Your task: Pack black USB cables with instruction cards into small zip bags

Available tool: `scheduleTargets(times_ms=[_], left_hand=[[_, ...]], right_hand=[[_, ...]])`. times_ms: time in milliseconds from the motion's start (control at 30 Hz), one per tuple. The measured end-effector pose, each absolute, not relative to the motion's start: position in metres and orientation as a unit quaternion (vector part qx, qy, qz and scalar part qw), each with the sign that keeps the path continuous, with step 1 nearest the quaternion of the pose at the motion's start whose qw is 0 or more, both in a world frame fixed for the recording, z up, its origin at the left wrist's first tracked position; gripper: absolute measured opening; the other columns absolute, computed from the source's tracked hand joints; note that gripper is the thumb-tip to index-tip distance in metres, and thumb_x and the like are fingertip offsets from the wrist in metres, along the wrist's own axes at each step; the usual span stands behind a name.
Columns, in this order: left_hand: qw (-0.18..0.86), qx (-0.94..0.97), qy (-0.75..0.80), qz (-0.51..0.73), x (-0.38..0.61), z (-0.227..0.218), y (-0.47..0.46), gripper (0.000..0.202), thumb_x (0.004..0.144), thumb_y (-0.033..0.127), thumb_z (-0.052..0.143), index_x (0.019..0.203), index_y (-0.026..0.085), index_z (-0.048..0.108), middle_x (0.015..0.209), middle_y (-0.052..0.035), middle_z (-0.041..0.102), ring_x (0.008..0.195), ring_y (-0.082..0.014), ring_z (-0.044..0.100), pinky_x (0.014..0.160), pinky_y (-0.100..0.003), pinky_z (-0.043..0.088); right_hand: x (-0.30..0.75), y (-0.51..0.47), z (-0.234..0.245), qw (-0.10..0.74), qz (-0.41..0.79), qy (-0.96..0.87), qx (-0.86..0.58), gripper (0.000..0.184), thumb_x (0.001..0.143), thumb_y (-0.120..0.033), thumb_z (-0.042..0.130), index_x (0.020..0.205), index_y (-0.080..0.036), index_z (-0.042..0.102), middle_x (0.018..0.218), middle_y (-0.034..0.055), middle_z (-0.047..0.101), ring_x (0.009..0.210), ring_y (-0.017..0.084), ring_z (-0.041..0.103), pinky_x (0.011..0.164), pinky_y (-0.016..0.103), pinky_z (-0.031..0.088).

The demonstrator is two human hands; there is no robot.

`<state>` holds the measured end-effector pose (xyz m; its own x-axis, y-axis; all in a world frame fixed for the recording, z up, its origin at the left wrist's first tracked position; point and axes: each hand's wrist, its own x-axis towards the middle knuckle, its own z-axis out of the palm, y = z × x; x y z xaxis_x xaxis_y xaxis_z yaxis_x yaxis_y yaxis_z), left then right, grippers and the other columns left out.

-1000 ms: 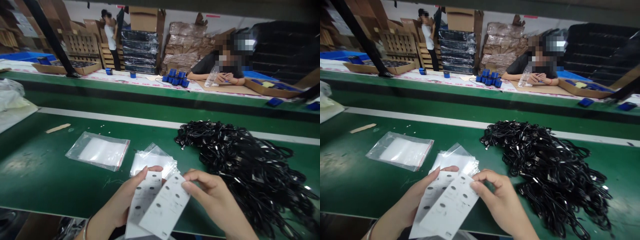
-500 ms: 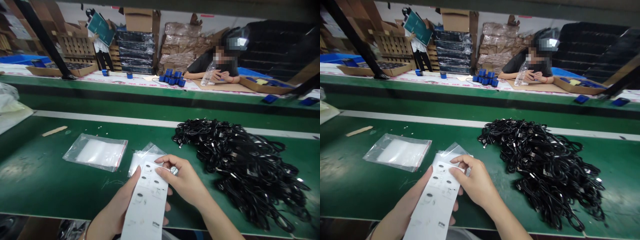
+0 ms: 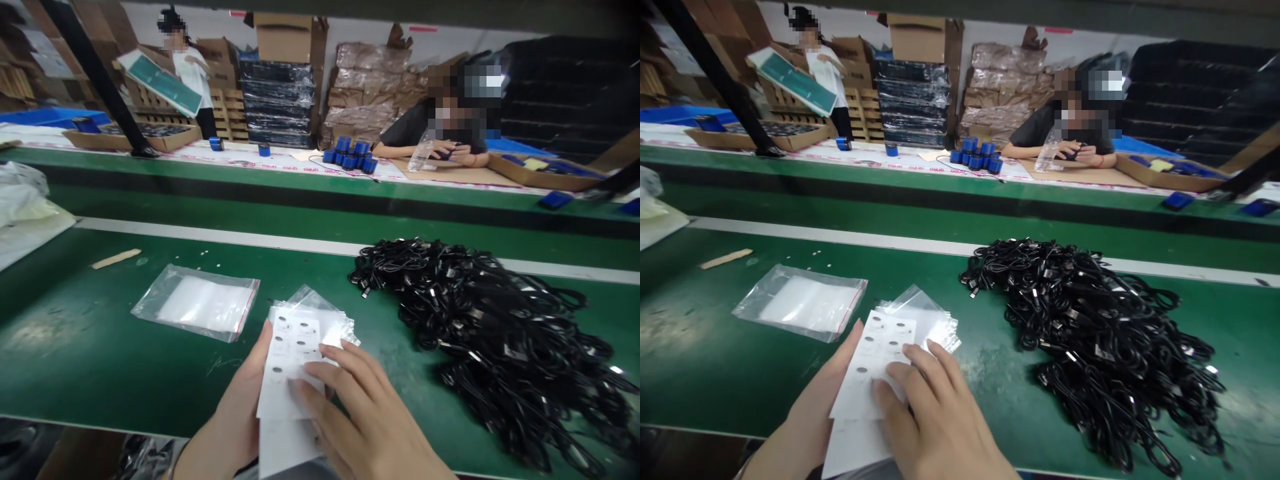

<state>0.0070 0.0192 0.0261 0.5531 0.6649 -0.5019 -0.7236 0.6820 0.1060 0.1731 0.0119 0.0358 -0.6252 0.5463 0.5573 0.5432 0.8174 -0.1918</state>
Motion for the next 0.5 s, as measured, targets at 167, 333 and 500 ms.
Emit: scheduleTargets(times_ms=[167,333,500], left_hand=[[0.871,-0.084,0.286,0.390,0.012,0.025,0.016,0.061,0.092,0.052,0.037,0.126,0.004,0.052,0.086,-0.0136,0.073,0.078,-0.0233,0.069,0.072,-0.029,0.046],[0.884,-0.096,0.237,0.392,0.013,0.023,0.015,0.063,0.092,0.054,0.034,0.117,0.002,0.058,0.082,-0.0136,0.071,0.074,-0.0209,0.067,0.073,-0.028,0.046],[0.900,-0.089,0.197,0.378,0.013,0.020,0.014,0.068,0.087,0.061,0.037,0.101,0.002,0.066,0.078,-0.0117,0.069,0.072,-0.0197,0.065,0.073,-0.028,0.045]], right_hand=[[0.148,0.007,0.015,0.458,-0.006,-0.822,-0.339,0.031,0.097,-0.019,0.042,0.080,-0.022,0.068,0.077,0.0000,0.071,0.085,0.017,0.061,0.094,0.037,0.045],[0.140,0.002,-0.004,0.546,0.072,-0.759,-0.347,0.032,0.095,-0.028,0.048,0.069,-0.024,0.067,0.067,-0.0020,0.067,0.073,0.015,0.061,0.085,0.036,0.047],[0.143,0.000,-0.004,0.560,0.103,-0.748,-0.340,0.037,0.094,-0.031,0.050,0.059,-0.025,0.063,0.062,-0.0026,0.063,0.069,0.015,0.062,0.080,0.036,0.048]])
